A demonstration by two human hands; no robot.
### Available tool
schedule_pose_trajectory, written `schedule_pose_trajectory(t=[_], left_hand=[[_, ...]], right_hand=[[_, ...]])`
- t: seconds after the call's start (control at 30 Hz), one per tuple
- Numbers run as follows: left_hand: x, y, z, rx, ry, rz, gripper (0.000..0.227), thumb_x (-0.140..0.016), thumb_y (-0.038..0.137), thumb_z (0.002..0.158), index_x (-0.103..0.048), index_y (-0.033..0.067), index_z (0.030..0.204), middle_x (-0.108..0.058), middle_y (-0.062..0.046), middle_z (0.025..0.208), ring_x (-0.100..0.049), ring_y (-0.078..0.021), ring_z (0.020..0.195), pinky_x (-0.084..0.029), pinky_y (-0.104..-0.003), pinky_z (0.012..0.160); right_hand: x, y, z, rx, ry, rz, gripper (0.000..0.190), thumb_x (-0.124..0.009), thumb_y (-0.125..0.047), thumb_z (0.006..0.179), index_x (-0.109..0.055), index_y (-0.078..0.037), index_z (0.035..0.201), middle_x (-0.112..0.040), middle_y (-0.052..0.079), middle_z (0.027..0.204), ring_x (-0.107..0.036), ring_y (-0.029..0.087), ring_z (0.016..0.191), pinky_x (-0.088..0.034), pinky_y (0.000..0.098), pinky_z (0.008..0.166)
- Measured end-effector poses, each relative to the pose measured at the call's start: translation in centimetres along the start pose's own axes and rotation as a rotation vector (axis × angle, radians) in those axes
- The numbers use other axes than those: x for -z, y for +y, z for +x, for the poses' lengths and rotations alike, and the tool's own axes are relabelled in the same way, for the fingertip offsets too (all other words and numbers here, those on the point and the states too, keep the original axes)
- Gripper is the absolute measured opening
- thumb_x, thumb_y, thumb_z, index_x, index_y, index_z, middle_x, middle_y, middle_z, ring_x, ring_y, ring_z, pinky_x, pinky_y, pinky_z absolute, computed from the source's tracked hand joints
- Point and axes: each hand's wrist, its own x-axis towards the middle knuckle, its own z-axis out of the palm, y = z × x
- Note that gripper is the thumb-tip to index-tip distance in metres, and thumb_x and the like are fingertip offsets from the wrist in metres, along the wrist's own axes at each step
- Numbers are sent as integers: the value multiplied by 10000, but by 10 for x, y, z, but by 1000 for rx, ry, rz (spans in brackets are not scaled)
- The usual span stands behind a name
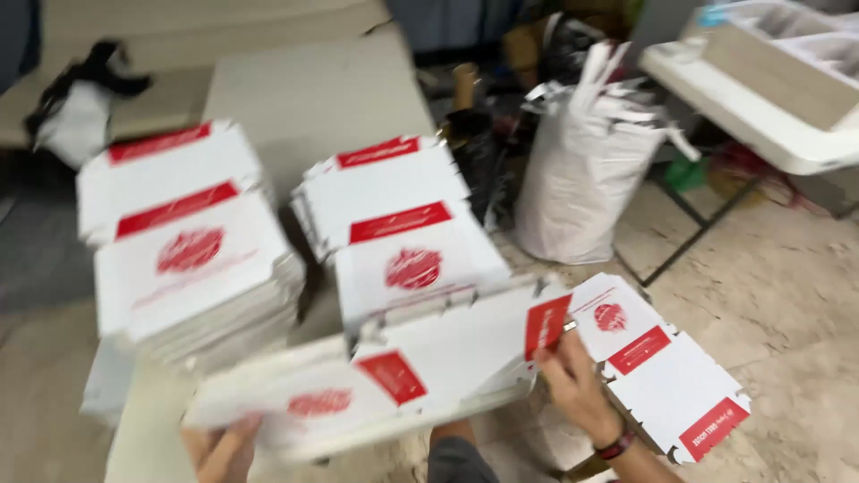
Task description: The person sits on a chair and repeatedly folds flat white cardboard boxes with red branding. They pick up stacks of boxes, fold them into shape on their lap, align the edges, and place the finished boxes onto a nearby stool.
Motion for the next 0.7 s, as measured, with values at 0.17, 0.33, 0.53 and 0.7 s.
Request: schedule_pose_trajectory(t=[0.17, 0.33, 0.53, 0.7], left_hand=[[-29, 102, 34, 454, 137, -510, 691, -685, 89, 723, -479, -65, 1364, -613, -233, 1266, -626, -322, 1152, -480, -423, 1109], [-26, 154, 63, 382, -157, -111, 709, -700, 173, 817, -389, -46, 1415, -590, -158, 1247, -601, -274, 1167, -484, -358, 1022], [-52, 210, 67, 432, -42, -135, 998, -636, 44, 789, -176, -29, 1672, -569, -242, 1146, -564, -281, 1038, -491, -349, 823], [-69, 233, 82, 408, -79, -94, 928, -611, -8, 819, -174, 67, 1634, -526, -314, 1363, -568, -379, 1231, -495, -441, 984]], right_hand=[[-19, -7, 8, 195, 108, -57, 74, -466, -79, 909, -516, -85, 854, -543, 44, 808, -511, 202, 766, -404, 360, 769], [-14, -26, 5, -103, 143, -140, 57, -525, -72, 921, -475, -95, 907, -463, 0, 735, -418, 126, 644, -346, 301, 589], [-16, -100, 23, -395, 72, -184, 82, -560, -36, 853, -489, -12, 821, -685, 166, 823, -706, 245, 717, -608, 374, 420], [-11, -70, 17, 205, 175, -9, 464, -527, 48, 853, -389, -46, 1286, -550, 132, 1103, -512, 225, 979, -417, 369, 859]])
